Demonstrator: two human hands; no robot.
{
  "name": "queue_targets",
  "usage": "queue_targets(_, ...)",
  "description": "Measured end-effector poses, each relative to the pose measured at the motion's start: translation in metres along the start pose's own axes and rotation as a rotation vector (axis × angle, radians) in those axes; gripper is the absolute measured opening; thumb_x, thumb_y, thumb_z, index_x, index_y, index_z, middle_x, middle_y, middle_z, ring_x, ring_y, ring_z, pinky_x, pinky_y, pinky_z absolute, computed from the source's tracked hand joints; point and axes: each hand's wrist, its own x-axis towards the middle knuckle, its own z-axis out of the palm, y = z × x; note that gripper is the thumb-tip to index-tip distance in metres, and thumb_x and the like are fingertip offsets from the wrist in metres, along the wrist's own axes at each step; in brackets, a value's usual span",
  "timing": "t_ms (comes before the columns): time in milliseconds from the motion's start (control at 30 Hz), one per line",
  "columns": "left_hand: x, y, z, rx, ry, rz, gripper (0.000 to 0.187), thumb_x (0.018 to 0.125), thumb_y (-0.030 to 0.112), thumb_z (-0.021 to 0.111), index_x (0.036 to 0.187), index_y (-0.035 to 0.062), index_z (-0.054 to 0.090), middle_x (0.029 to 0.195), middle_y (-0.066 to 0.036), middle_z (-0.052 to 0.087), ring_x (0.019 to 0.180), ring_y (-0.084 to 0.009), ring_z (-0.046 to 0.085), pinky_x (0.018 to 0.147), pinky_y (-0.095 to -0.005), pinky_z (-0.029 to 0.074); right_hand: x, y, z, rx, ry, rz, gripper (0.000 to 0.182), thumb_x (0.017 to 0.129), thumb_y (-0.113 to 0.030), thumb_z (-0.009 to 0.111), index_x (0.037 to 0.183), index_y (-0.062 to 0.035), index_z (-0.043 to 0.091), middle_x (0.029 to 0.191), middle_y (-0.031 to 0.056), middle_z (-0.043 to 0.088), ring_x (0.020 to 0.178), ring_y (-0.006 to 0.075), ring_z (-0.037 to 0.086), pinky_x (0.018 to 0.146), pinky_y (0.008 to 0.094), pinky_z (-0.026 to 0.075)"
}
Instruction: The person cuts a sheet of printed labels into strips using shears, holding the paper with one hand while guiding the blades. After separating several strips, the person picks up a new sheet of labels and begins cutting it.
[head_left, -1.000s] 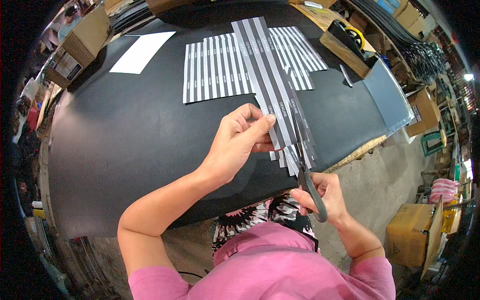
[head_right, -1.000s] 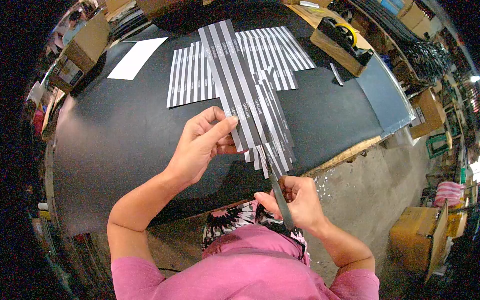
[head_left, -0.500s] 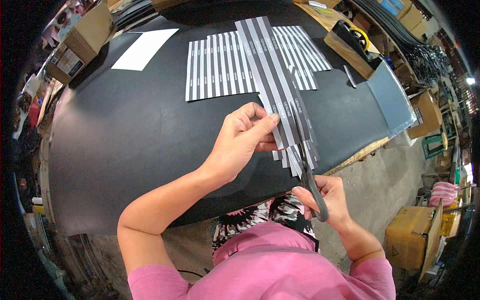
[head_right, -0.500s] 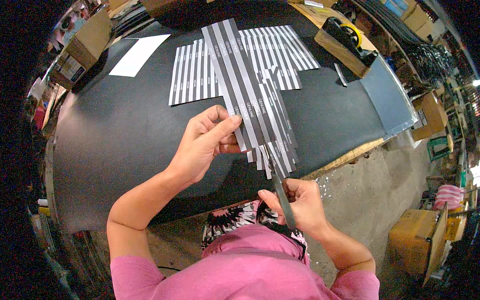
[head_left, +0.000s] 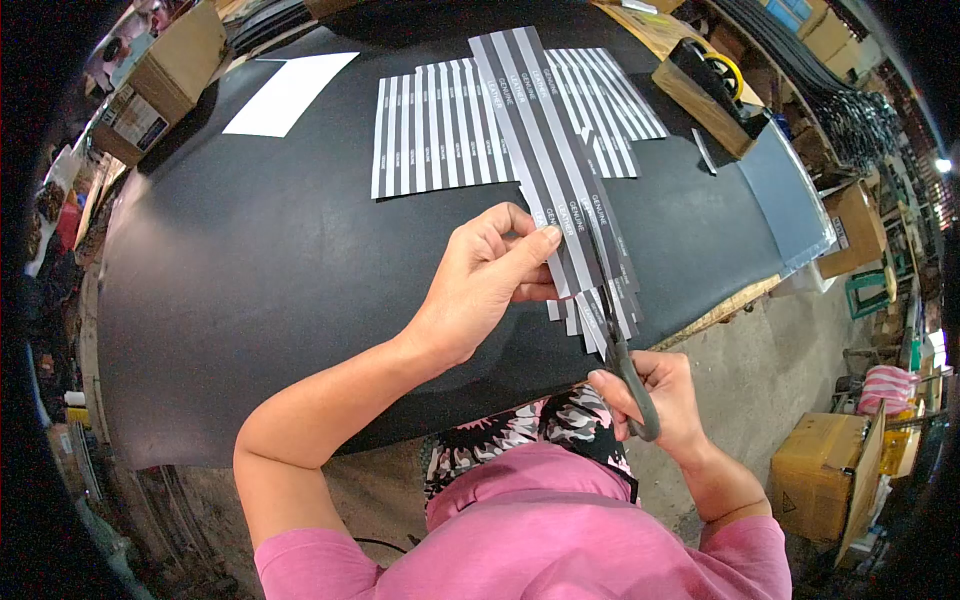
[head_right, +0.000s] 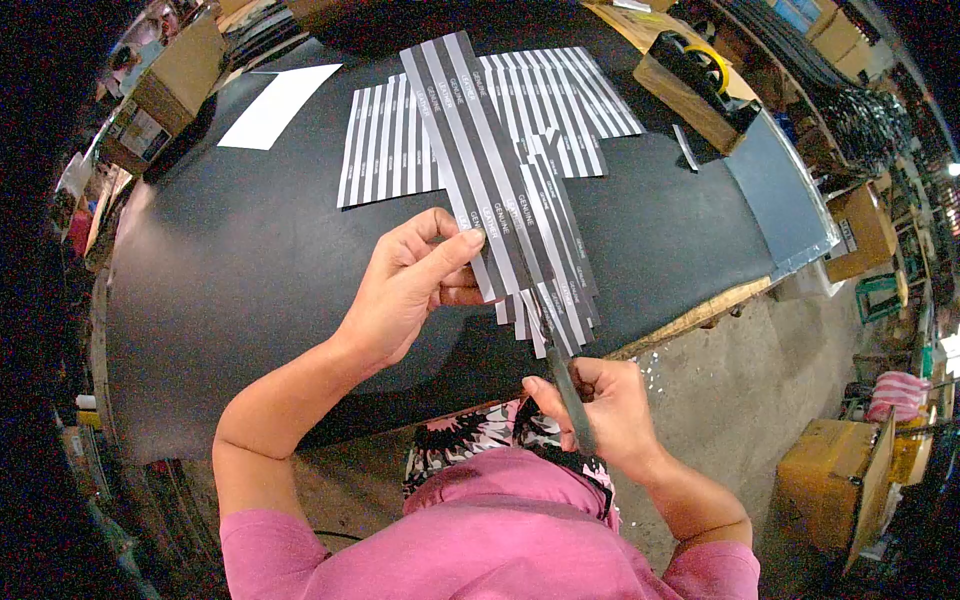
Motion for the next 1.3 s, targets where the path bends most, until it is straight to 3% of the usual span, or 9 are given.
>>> queue_targets(233, 0.001, -0.001, -0.002, 0.025, -0.011, -0.004, 0.015, 0.090, 0.019, 0.054, 0.084, 0.0081, 0.047, 0.082, -0.003, 0.061, 0.071, -0.0081, 0.060, 0.066, -0.0273, 0.054, 0.000, 0.001, -0.001, -0.009, 0.000, -0.004, 0.033, 0.079, -0.024, 0.069, 0.058, -0.0027, 0.056, 0.046, 0.0000, 0.051, 0.037, 0.0060, 0.049, 0.033, 0.0208, 0.036)
queue_targets(300, 0.001, -0.001, -0.003, 0.056, -0.015, 0.010, 0.018, 0.092, 0.018, 0.050, 0.092, 0.0008, 0.046, 0.088, -0.013, 0.062, 0.080, -0.0168, 0.064, 0.073, -0.0307, 0.055, 0.000, 0.000, -0.001, -0.008, -0.002, -0.001, 0.033, 0.079, -0.024, 0.069, 0.058, -0.0028, 0.056, 0.046, 0.0000, 0.051, 0.037, 0.0060, 0.049, 0.033, 0.0209, 0.036)
queue_targets(433, 0.000, -0.001, -0.002, 0.055, -0.027, 0.012, 0.018, 0.092, 0.018, 0.050, 0.092, 0.0008, 0.046, 0.089, -0.013, 0.062, 0.080, -0.0166, 0.064, 0.072, -0.0303, 0.055, 0.000, 0.001, -0.001, -0.004, -0.014, 0.000, 0.033, 0.079, -0.024, 0.069, 0.057, -0.0033, 0.056, 0.046, -0.0001, 0.051, 0.037, 0.0062, 0.049, 0.033, 0.0212, 0.036)
queue_targets(733, 0.002, 0.002, -0.003, 0.062, -0.026, -0.003, 0.019, 0.091, 0.019, 0.053, 0.091, 0.0012, 0.047, 0.087, -0.011, 0.062, 0.079, -0.0156, 0.064, 0.070, -0.0289, 0.055, 0.000, -0.003, -0.005, 0.017, -0.029, 0.029, 0.031, 0.078, -0.024, 0.070, 0.059, -0.0024, 0.058, 0.047, 0.0009, 0.052, 0.037, 0.0060, 0.049, 0.034, 0.0205, 0.036)
queue_targets(800, 0.007, 0.006, -0.004, 0.097, 0.064, -0.042, 0.015, 0.090, 0.021, 0.055, 0.090, 0.0060, 0.050, 0.086, -0.004, 0.062, 0.072, -0.0109, 0.063, 0.066, -0.0276, 0.054, -0.001, -0.005, -0.007, 0.005, -0.023, 0.018, 0.030, 0.078, -0.023, 0.070, 0.059, -0.0022, 0.058, 0.047, 0.0008, 0.052, 0.037, 0.0059, 0.049, 0.034, 0.0203, 0.036)
queue_targets(933, 0.011, 0.023, -0.015, 0.197, 0.067, 0.077, 0.018, 0.089, 0.023, 0.057, 0.085, 0.0058, 0.055, 0.085, -0.004, 0.064, 0.072, -0.0095, 0.063, 0.061, -0.0234, 0.053, -0.002, 0.001, -0.009, -0.032, -0.034, -0.035, 0.028, 0.077, -0.020, 0.072, 0.060, -0.0016, 0.059, 0.047, 0.0010, 0.053, 0.038, 0.0059, 0.049, 0.034, 0.0200, 0.036)
queue_targets(1033, 0.012, 0.021, -0.015, 0.196, 0.051, 0.105, 0.020, 0.088, 0.022, 0.059, 0.081, 0.0030, 0.055, 0.077, -0.006, 0.062, 0.072, -0.0105, 0.062, 0.061, -0.0252, 0.055, 0.001, 0.004, -0.010, -0.037, -0.052, -0.045, 0.027, 0.076, -0.019, 0.073, 0.062, -0.0007, 0.059, 0.048, 0.0013, 0.053, 0.039, 0.0063, 0.050, 0.034, 0.0200, 0.036)
queue_targets(1300, 0.005, 0.015, -0.005, 0.157, -0.003, 0.018, 0.019, 0.087, 0.020, 0.060, 0.082, 0.0018, 0.056, 0.074, -0.004, 0.059, 0.068, -0.0091, 0.059, 0.058, -0.0250, 0.055, 0.007, -0.007, -0.008, 0.021, -0.073, -0.081, 0.027, 0.075, -0.017, 0.073, 0.063, 0.0013, 0.058, 0.051, 0.0027, 0.055, 0.039, 0.0076, 0.051, 0.034, 0.0201, 0.037)
